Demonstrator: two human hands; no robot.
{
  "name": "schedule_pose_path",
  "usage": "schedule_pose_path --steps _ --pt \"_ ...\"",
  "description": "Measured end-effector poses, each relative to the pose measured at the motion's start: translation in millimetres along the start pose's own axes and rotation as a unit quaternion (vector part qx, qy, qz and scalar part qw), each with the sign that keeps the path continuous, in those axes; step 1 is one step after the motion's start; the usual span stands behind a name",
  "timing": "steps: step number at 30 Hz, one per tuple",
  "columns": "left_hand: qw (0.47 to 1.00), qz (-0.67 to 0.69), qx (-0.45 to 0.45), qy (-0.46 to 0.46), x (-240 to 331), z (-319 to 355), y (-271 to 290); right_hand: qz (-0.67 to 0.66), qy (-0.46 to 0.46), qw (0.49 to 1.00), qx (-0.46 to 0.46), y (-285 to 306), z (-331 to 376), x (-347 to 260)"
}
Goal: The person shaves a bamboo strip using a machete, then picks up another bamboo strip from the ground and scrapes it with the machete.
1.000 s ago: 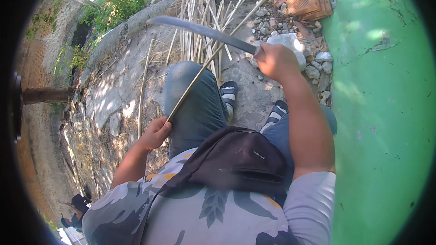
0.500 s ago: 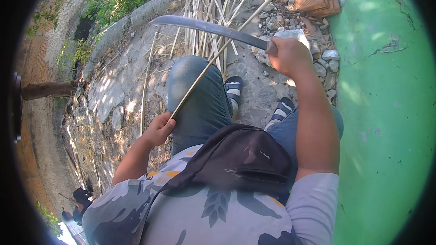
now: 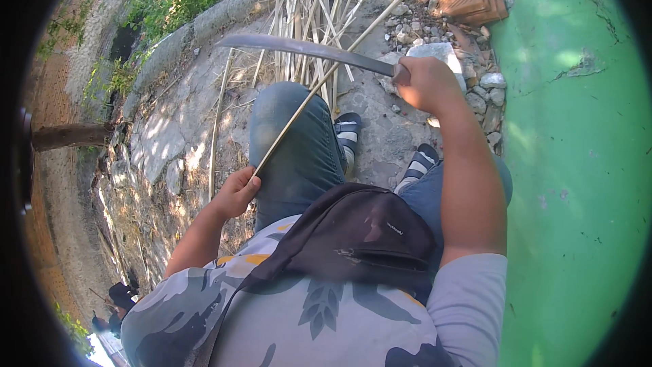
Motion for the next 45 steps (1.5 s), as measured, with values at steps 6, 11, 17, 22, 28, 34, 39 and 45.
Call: schedule_pose_path --steps 6,11,17,22,28,34,39,45 --pt "1.0 -0.022 0.005 0.012 9 2 -2 -0.067 -0.103 0.991 0.044 -11 -3 42" --pt "1.0 0.005 0.001 0.003 9 -1 -3 -0.126 0.015 0.992 -0.023 -9 -2 7" --pt "1.0 -0.006 0.001 0.022 12 2 -3 -0.044 -0.011 0.998 -0.046 -6 -6 15" --pt "1.0 0.004 -0.006 0.023 20 0 -5 -0.115 -0.077 0.99 -0.001 -13 -6 26" --pt "0.999 0.022 -0.007 0.039 -2 1 1 0.004 0.054 0.998 -0.043 -9 -6 -20" --pt "1.0 -0.001 0.004 0.014 11 -6 -5 -0.008 -0.105 0.988 0.111 -9 -9 52" --pt "0.998 -0.051 0.034 -0.001 12 -2 -5 -0.041 -0.082 0.996 -0.008 1 -3 17" --pt "0.997 -0.054 0.053 0.01 8 3 -5 0.071 -0.018 0.996 -0.049 -2 -7 -9"
Point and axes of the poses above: each hand's wrist, its own z-axis away from the middle knuckle, its own y-axis out of the back of the hand, x = y × z, the point moved 3 cm from there along -z, towards the middle knuckle, and after that the axes turned 2 degrees about y, right-handed, at the moved point
